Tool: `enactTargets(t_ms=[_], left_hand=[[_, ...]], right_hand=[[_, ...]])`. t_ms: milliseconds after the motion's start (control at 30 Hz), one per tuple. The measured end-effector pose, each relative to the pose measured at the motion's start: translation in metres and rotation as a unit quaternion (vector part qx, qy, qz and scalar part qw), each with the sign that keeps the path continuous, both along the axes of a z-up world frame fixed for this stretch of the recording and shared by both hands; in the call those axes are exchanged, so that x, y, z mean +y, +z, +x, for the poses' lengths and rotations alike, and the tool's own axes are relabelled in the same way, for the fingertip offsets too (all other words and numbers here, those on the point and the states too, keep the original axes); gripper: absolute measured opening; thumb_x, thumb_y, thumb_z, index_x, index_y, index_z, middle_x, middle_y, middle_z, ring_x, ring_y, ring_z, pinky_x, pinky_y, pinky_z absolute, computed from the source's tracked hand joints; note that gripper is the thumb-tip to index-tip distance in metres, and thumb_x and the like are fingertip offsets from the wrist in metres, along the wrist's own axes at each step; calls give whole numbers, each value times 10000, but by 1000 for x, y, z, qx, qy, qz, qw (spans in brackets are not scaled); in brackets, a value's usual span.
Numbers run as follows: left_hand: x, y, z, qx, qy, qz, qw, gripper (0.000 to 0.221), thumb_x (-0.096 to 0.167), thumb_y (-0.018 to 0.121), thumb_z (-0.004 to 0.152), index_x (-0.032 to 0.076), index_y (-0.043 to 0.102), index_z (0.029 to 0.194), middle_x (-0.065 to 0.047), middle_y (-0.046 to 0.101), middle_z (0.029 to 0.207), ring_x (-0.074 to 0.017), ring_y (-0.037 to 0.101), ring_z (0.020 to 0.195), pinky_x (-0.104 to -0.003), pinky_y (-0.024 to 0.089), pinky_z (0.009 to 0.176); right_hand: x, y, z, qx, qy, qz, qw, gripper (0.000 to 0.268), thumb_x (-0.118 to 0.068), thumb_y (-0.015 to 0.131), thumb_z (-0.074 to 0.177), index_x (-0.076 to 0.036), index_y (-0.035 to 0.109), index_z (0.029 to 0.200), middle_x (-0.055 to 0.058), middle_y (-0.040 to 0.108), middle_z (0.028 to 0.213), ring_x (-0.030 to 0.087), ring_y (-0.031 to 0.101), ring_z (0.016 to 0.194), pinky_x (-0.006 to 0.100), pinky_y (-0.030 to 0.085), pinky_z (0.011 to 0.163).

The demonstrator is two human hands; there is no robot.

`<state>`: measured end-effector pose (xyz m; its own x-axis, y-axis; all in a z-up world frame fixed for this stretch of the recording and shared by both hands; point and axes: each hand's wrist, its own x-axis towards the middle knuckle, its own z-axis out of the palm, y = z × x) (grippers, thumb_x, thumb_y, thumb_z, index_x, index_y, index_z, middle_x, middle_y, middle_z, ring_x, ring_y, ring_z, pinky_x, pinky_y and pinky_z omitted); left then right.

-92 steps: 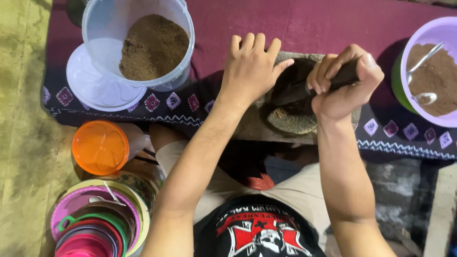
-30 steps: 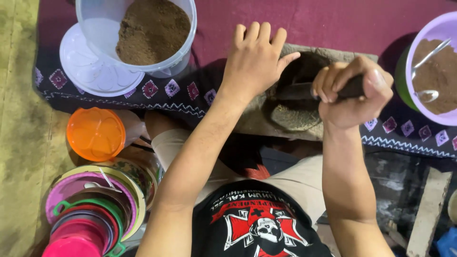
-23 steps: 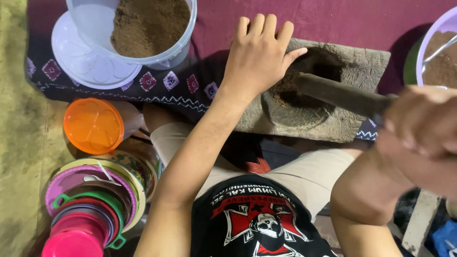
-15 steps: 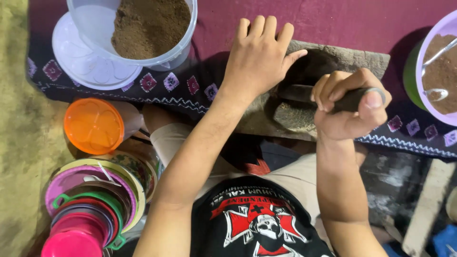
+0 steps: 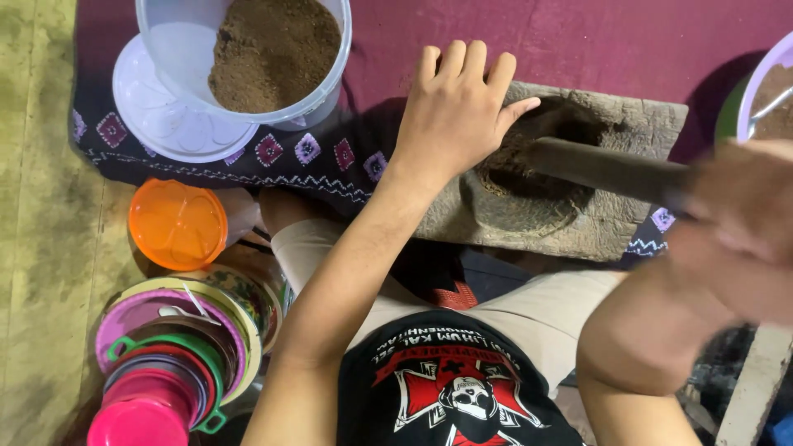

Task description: Grinding brown powder in a stone mortar using a metal pestle and transferring material with a spoon

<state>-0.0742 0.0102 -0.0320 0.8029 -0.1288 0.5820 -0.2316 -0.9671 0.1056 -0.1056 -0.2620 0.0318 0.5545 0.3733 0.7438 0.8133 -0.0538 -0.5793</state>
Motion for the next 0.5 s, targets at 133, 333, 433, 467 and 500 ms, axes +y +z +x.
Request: enactTargets(t_ms=[133,333,433,467,500], left_hand=[[-2,1,1,-2,-5,-12,1000,501,624,662,949,125,627,926,-31,543,766,-177,474,687,-380,402,734],[-1,1,1,8,-3,-18,1000,508,627,631,962,118,637,953,-37,558,768,-186,493,689,-395,417,772],[0,2,-1,15,-11,-23,1000,493,604,627,972,112,644,967,-40,552,778,-188,487,695,-396,415,773],[0,1,-3,1,-12,-20,1000,482,596,627,975,115,641,972,-37,536,788,-190,469,703,-393,399,773],[-1,1,-4,5,-16,-23,1000,482,596,627,975,115,641,972,-37,536,788,-190,469,703,-393,399,773]], right_hand=[[89,-9,30,289,45,182,939,442,-499,392,1039,-228,355,692,-56,235,515,97,198,391,297,231,404],[90,-9,28,264,59,189,944,402,-500,437,1005,-184,420,756,-28,319,512,101,308,364,284,338,361],[55,8,21,176,108,129,970,84,-149,479,877,-205,442,929,-64,377,635,65,363,479,273,386,476],[37,15,17,113,140,74,981,541,141,577,757,-229,462,1134,-106,443,775,34,425,606,257,436,614],[3,4,8,117,135,72,981,541,141,577,757,-229,462,1134,-106,443,775,34,425,606,257,436,614]])
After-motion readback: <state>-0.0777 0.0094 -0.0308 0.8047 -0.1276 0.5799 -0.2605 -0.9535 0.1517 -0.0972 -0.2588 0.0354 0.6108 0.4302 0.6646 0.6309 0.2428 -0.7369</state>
